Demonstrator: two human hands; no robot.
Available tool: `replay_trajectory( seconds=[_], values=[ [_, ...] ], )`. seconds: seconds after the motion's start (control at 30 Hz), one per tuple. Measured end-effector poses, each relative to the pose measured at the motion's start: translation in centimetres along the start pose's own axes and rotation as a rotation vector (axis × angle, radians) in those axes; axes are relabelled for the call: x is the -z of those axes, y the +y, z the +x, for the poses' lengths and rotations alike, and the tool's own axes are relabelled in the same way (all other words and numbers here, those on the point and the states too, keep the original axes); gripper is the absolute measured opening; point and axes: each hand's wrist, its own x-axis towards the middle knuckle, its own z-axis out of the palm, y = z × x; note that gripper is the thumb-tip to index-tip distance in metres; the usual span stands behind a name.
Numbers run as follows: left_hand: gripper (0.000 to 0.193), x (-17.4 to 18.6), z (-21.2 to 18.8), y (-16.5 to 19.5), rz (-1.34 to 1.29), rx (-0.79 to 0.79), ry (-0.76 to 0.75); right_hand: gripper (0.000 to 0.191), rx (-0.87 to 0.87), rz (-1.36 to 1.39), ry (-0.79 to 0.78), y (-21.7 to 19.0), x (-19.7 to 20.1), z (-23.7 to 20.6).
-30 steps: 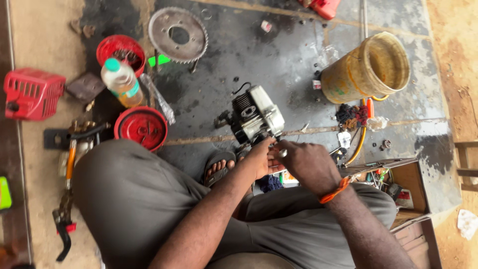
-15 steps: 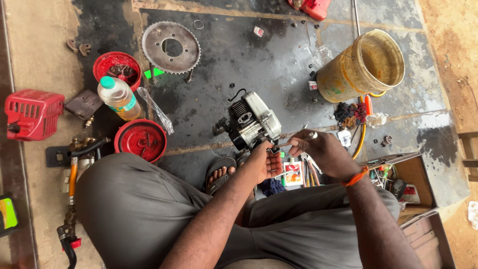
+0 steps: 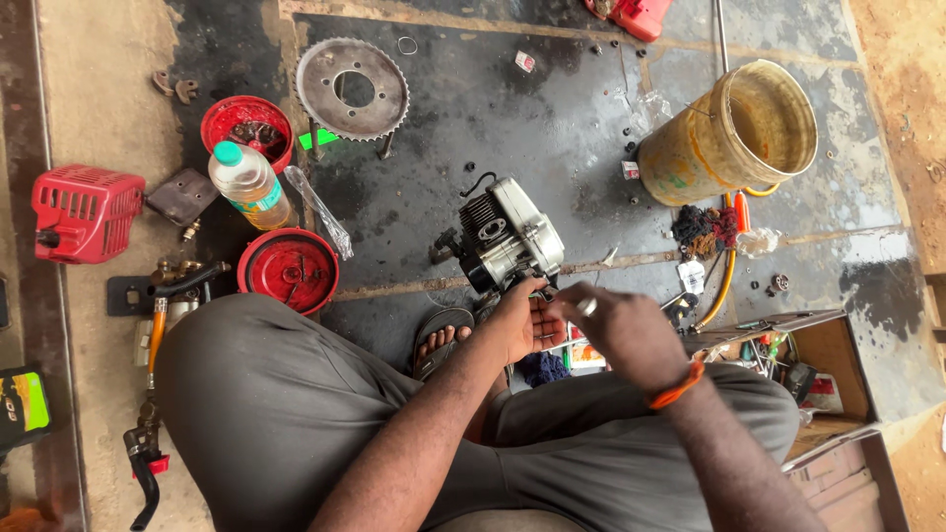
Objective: The person sits on the workshop floor and wipes a small engine with a blue cloth, turning it to clean different sides. They then use a spanner to work on the engine's parts, holding the engine steady with the other hand.
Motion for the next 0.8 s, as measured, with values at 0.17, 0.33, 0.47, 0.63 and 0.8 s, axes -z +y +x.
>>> replay_trajectory(
  seconds=[0.17,0.33,0.47,0.63,0.8],
  values=[
    [0.043,-0.1,-0.2,0.4,0.086,0.016,0.065,0.02,0.212,-0.287,0.123,-2.1,-2.0,-1.2],
    [0.046,0.2,0.2,1.0,0.098,0.1,-0.037,0.024,0.07,-0.341,-0.001,-3.5,-1.8,-0.8],
    [0.044,0.2,0.3,1.2,0.151,0.116,0.021,0.029,-0.099,-0.093,0.025,-3.8,-1.2,-0.1],
    [0.044,0.0,0.2,1.5,0.117,0.141,0.012,0.03,-0.152,0.009,0.017,-3.5,-1.6,-0.8],
    [0.04,0.1,0.1,1.7,0.076,0.146,0.019,0.026,-0.118,0.31,0.149,-0.4,0.8,0.2]
  ],
)
